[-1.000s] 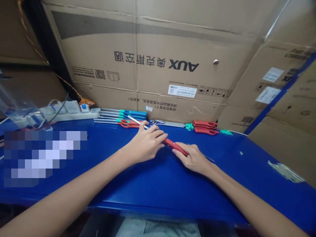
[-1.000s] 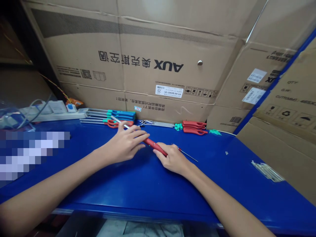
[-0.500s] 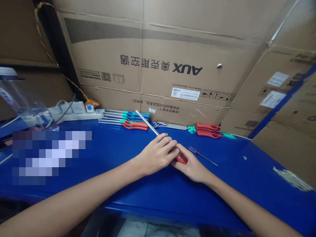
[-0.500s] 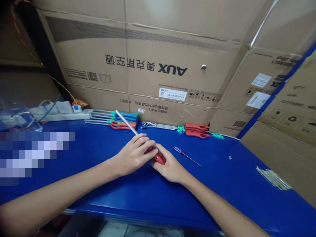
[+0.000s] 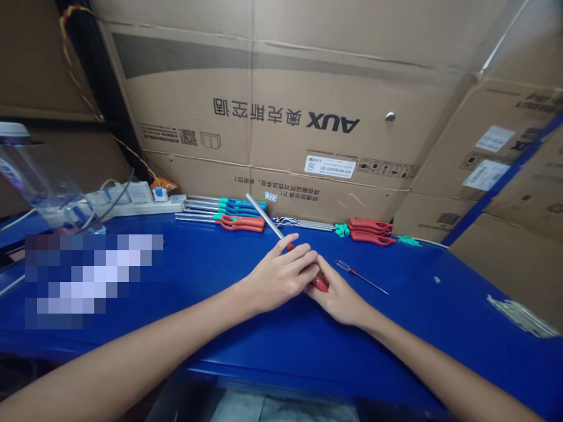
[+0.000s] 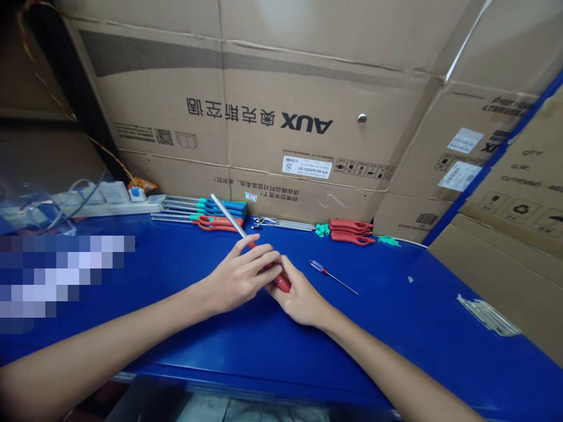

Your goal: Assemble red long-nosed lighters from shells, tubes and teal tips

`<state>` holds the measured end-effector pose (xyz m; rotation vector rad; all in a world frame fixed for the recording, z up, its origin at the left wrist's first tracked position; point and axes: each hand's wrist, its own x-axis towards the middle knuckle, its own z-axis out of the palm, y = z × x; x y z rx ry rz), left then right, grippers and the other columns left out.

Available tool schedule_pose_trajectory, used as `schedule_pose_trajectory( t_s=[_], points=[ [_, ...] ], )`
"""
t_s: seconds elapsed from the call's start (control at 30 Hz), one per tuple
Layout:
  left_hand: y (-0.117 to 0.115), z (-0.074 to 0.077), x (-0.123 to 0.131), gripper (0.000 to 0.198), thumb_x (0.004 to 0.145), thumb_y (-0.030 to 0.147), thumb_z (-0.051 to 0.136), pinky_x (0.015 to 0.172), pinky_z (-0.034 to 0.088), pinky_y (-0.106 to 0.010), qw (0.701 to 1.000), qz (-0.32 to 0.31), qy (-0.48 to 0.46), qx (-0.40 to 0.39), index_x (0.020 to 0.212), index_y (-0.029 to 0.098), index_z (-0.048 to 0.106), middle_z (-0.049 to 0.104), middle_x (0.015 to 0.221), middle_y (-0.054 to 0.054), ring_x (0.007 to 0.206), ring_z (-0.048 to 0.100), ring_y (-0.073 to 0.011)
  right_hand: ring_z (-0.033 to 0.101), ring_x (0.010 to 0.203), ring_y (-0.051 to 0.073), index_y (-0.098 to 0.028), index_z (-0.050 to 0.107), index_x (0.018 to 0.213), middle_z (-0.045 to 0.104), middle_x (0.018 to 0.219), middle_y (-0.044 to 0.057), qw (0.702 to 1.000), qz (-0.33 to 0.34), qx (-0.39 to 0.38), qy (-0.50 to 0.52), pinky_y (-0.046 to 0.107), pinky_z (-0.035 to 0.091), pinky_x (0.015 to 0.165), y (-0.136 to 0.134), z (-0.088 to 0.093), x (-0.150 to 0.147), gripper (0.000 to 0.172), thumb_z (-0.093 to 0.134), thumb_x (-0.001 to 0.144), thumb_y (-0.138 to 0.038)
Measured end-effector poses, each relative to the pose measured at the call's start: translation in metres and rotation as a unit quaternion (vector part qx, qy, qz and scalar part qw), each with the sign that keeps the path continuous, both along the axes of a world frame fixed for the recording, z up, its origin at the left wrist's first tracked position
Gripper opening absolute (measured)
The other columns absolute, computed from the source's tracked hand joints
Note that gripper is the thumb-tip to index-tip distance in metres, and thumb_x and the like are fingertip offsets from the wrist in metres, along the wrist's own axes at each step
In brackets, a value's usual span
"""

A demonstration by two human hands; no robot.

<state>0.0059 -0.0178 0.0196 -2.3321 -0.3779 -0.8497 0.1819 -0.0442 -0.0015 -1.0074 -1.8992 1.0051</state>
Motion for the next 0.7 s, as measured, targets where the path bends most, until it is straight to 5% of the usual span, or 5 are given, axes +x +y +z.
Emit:
schedule_pose_trajectory(
  t_s=[0.7],
  points=[
    [-0.0047, 0.0011, 0.001, 0.024, 0.092, 0.012, 0.041, 0.107, 0.029, -0.047, 1.0, 0.008, 0.017, -0.019, 0.095, 0.016, 0.064, 0.065, 0.105, -0.008, 0.105, 0.055, -0.0197, 0.059, 0.097, 0.021, -0.019, 0.043, 0.13, 0.062, 0.099, 0.005, 0.999, 0.011, 0.011, -0.039, 0.038, 0.048, 0.096, -0.0007, 0.0022, 0.003, 0.051, 0.06, 0.084, -0.031]
  ],
)
